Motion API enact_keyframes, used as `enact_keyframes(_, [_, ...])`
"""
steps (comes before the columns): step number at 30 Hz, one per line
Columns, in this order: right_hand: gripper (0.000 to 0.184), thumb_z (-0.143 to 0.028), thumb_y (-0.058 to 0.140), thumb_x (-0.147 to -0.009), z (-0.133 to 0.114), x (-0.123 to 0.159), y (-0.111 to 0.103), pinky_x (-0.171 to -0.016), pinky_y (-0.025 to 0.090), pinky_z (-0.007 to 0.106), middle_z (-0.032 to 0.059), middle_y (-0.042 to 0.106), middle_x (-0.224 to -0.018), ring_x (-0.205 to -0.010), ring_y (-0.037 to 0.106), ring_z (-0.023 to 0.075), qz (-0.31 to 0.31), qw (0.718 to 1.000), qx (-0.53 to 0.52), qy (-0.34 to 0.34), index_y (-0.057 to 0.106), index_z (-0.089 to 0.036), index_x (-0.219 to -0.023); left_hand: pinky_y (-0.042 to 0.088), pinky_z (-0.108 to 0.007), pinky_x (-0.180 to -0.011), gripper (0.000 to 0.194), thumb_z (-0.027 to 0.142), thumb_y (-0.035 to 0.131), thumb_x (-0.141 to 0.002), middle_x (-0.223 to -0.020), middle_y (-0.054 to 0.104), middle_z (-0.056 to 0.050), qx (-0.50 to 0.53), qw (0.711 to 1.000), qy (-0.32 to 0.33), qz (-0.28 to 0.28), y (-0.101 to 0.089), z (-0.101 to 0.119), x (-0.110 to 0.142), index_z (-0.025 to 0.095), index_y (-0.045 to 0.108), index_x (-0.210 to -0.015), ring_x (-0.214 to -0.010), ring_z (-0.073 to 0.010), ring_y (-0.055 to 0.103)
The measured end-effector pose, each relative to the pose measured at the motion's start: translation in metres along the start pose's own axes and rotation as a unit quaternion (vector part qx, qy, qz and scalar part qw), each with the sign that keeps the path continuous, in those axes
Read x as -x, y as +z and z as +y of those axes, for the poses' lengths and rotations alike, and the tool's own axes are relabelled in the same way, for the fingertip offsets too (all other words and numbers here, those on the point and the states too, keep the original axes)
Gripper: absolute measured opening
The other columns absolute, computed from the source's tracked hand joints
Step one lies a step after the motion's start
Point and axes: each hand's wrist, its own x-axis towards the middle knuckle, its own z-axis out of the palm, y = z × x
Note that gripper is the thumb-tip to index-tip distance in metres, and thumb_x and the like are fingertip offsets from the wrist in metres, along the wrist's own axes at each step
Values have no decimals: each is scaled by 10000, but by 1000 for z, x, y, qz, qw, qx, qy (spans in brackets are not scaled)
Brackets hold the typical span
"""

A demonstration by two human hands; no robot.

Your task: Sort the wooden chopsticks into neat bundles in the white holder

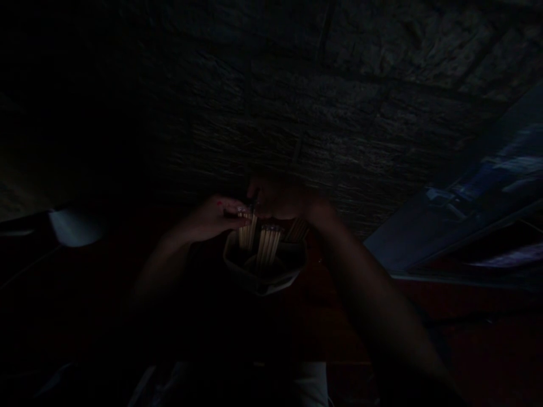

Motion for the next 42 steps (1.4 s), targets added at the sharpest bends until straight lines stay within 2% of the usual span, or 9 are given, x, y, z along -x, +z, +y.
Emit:
enact_keyframes(6, [319,-134,641,-785,2,-4,3,-541,426,245,64,730,-858,-675,640,160,0,1000,25,7,606,-127,-1102,519,-274,-715,156,185,692,-740,-905,769,-73,17,1000,-2,4,2,0,-2,118,722,-878,-838,-193,705])
enact_keyframes(12, [355,-89,629,-782,1,-2,-1,-562,432,250,65,728,-873,-739,664,185,3,999,33,1,596,-108,-1135,528,-296,-745,170,190,692,-740,-920,769,-91,0,1000,-4,10,0,0,0,111,732,-885,-861,-207,703])
enact_keyframes(17, [331,-90,625,-778,2,-2,3,-528,417,240,44,726,-844,-663,645,155,-2,999,28,15,593,-131,-1105,535,-300,-776,193,191,705,-737,-954,770,-93,3,1000,-16,16,0,2,0,109,726,-911,-889,-206,709])
enact_keyframes(22, [329,-87,628,-773,4,-4,7,-504,402,234,26,711,-792,-617,620,143,-3,999,37,23,593,-131,-1097,535,-303,-770,187,202,691,-752,-949,773,-90,-8,1000,-10,-1,1,5,-1,107,725,-909,-902,-221,714])
enact_keyframes(32, [321,-129,670,-739,3,-5,7,-547,418,255,36,726,-833,-686,648,180,27,997,75,14,635,-164,-1057,534,-300,-780,173,199,693,-748,-950,772,-70,-8,1000,-19,-1,0,8,-1,121,715,-901,-909,-214,712])
enact_keyframes(36, [324,-133,668,-740,5,-5,9,-545,410,255,29,724,-790,-645,631,168,26,996,87,7,640,-163,-1061,530,-294,-783,174,192,699,-740,-958,769,-74,6,1000,-17,4,0,7,-1,119,706,-899,-912,-207,708])
enact_keyframes(42, [304,-145,668,-742,7,-6,10,-546,396,255,28,720,-773,-617,614,154,25,996,81,10,653,-148,-1045,524,-300,-785,164,202,682,-764,-947,766,-81,10,1000,-9,-26,-1,5,-2,112,705,-899,-898,-206,707])
